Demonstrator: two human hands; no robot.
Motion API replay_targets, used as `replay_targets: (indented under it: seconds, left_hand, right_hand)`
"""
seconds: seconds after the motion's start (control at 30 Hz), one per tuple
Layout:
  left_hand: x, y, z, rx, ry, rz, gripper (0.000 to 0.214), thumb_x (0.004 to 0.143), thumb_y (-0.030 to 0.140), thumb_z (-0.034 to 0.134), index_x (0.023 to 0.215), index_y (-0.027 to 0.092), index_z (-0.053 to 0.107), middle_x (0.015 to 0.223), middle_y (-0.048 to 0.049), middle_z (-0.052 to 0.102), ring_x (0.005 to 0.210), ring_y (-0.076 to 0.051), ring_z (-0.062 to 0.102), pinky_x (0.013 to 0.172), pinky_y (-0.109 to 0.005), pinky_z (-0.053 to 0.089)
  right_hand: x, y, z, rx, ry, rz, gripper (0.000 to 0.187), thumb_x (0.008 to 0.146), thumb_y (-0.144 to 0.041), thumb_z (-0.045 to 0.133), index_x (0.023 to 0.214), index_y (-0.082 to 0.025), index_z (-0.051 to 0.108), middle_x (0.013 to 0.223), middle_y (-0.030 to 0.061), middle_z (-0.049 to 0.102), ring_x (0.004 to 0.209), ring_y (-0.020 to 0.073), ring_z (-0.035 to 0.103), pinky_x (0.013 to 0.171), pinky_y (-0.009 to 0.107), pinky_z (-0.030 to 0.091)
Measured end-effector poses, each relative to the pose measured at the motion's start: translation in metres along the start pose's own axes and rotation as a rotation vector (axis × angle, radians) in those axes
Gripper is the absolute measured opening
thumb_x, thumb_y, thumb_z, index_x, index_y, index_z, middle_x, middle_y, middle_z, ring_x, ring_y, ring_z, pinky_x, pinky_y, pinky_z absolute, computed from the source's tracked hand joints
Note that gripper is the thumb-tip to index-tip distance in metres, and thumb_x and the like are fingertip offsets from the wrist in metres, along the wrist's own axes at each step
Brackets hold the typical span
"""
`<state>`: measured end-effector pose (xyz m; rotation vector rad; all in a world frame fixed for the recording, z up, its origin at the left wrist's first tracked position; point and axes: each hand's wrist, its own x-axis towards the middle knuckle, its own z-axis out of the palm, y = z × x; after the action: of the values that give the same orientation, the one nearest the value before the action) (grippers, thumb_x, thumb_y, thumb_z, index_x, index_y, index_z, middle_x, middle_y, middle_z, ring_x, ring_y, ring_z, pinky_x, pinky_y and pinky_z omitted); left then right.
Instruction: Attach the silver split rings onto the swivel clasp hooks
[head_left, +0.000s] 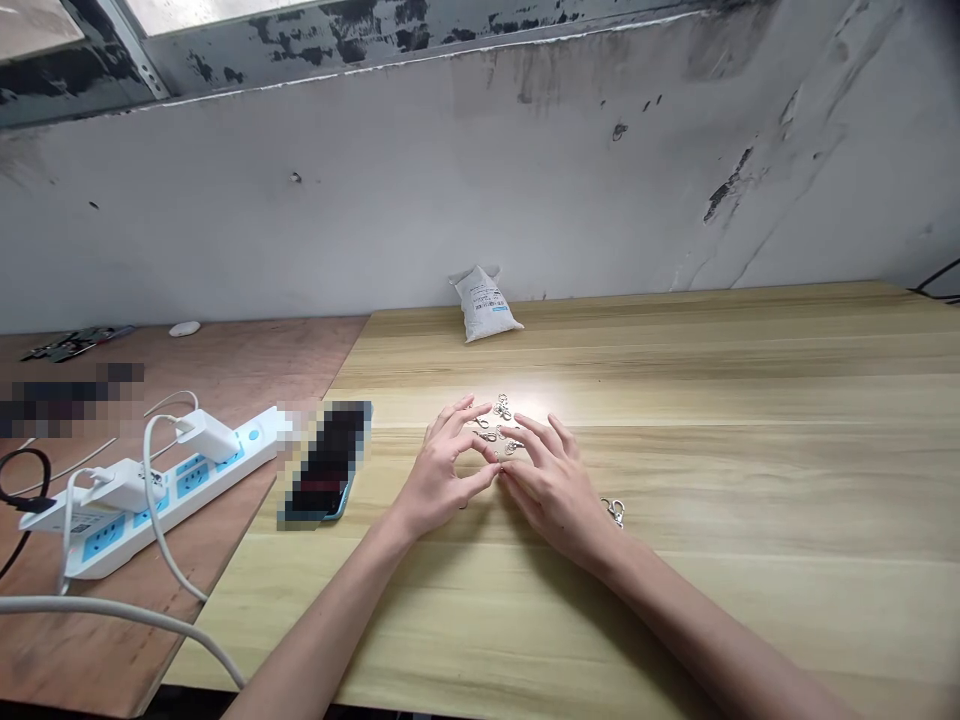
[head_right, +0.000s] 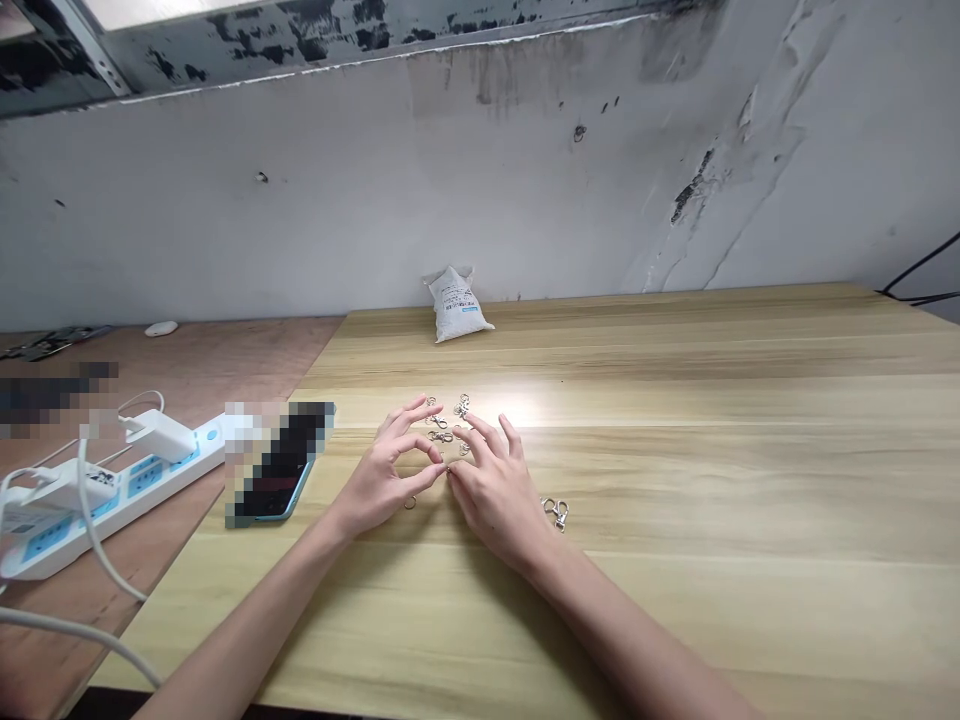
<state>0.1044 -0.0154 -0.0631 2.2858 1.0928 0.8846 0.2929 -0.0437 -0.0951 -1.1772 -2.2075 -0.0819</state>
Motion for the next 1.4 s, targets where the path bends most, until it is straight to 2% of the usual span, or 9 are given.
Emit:
replay_targets:
  seconds: [0.23,0.43,0.6,0.73,0.83,1.03,1.1,1.27,1.4]
  left_hand:
    - [0.002,-0.004,-0.004,-0.136,-0.046,-0.123,0.014,0.081,0.032,0.073,0.093,0.024,0.07,0.145,-0.0034,0.049,0.144,-0.025,0.029,0.118,-0.051,0.027]
    - [0.002,-0.006,-0.012,-0.157,-0.101,-0.129,0.012,0.081,0.036,0.072,0.079,0.024,0.072,0.148,-0.001,0.046,0.146,-0.025,0.026,0.119,-0.052,0.024]
    - [0.001,-0.006,-0.015,0.08,-0.085,-0.059,0.011,0.085,0.034,0.068,0.08,0.025,0.072,0.15,-0.0006,0.043,0.147,-0.026,0.024,0.118,-0.054,0.024]
    - [0.0,-0.002,-0.005,0.369,-0.055,0.082,0.013,0.089,0.028,0.063,0.079,0.025,0.071,0.151,-0.0013,0.042,0.147,-0.027,0.022,0.12,-0.058,0.013]
    - [0.0,-0.001,0.001,0.462,-0.047,0.135,0.016,0.091,0.026,0.059,0.08,0.024,0.07,0.152,-0.0018,0.041,0.147,-0.026,0.022,0.12,-0.056,0.01]
    - [0.001,-0.017,-0.024,0.343,-0.105,-0.015,0.019,0.087,0.035,0.064,0.104,0.027,0.069,0.147,-0.006,0.045,0.142,-0.029,0.031,0.115,-0.058,0.026]
    - [0.001,-0.022,-0.037,0.245,-0.172,-0.035,0.014,0.089,0.035,0.062,0.093,0.026,0.072,0.143,-0.0049,0.049,0.14,-0.028,0.034,0.113,-0.056,0.031]
    - [-0.004,-0.026,-0.05,0.053,-0.424,-0.043,0.017,0.077,0.041,0.075,0.086,0.026,0.075,0.144,-0.0049,0.047,0.143,-0.032,0.029,0.113,-0.059,0.03]
    - [-0.006,-0.024,-0.043,0.013,-0.448,-0.032,0.007,0.079,0.034,0.074,0.081,0.027,0.075,0.143,-0.0038,0.049,0.143,-0.031,0.029,0.115,-0.058,0.028]
  right_hand:
    - [0.001,0.003,-0.005,0.006,-0.001,-0.03,0.022,0.095,-0.017,0.048,0.092,-0.022,0.069,0.127,0.0095,0.061,0.134,0.027,0.042,0.113,0.058,0.026]
    - [0.001,0.007,-0.01,0.095,-0.038,-0.015,0.021,0.095,-0.024,0.051,0.091,-0.026,0.072,0.132,0.0073,0.058,0.136,0.0275,0.039,0.113,0.06,0.025]
    - [0.002,0.015,-0.018,0.235,-0.09,0.078,0.02,0.093,-0.026,0.053,0.09,-0.026,0.073,0.142,0.0056,0.051,0.14,0.0302,0.033,0.11,0.063,0.028]
    - [0.004,0.014,-0.023,0.347,-0.168,0.16,0.021,0.092,-0.025,0.054,0.083,-0.025,0.073,0.139,0.0058,0.055,0.14,0.0319,0.031,0.107,0.063,0.032]
    - [0.005,0.013,-0.022,0.396,-0.207,0.207,0.021,0.092,-0.027,0.055,0.081,-0.025,0.073,0.136,0.0058,0.057,0.14,0.0317,0.032,0.105,0.059,0.036]
    - [0.004,0.023,-0.007,0.112,-0.132,0.221,0.023,0.093,-0.03,0.054,0.086,-0.025,0.074,0.132,0.0086,0.06,0.136,0.033,0.038,0.106,0.063,0.032]
    - [0.004,0.029,-0.006,0.038,-0.086,0.205,0.022,0.094,-0.029,0.052,0.093,-0.025,0.074,0.13,0.0098,0.06,0.134,0.0324,0.041,0.104,0.061,0.035]
    - [0.002,0.047,-0.033,0.009,-0.018,0.216,0.02,0.093,-0.028,0.052,0.093,-0.025,0.072,0.114,0.0098,0.066,0.117,0.0304,0.054,0.09,0.05,0.047]
    - [-0.014,0.06,-0.07,0.019,-0.187,0.187,0.025,0.096,-0.032,0.048,0.091,-0.025,0.072,0.095,0.0075,0.068,0.087,0.0227,0.063,0.074,0.039,0.048]
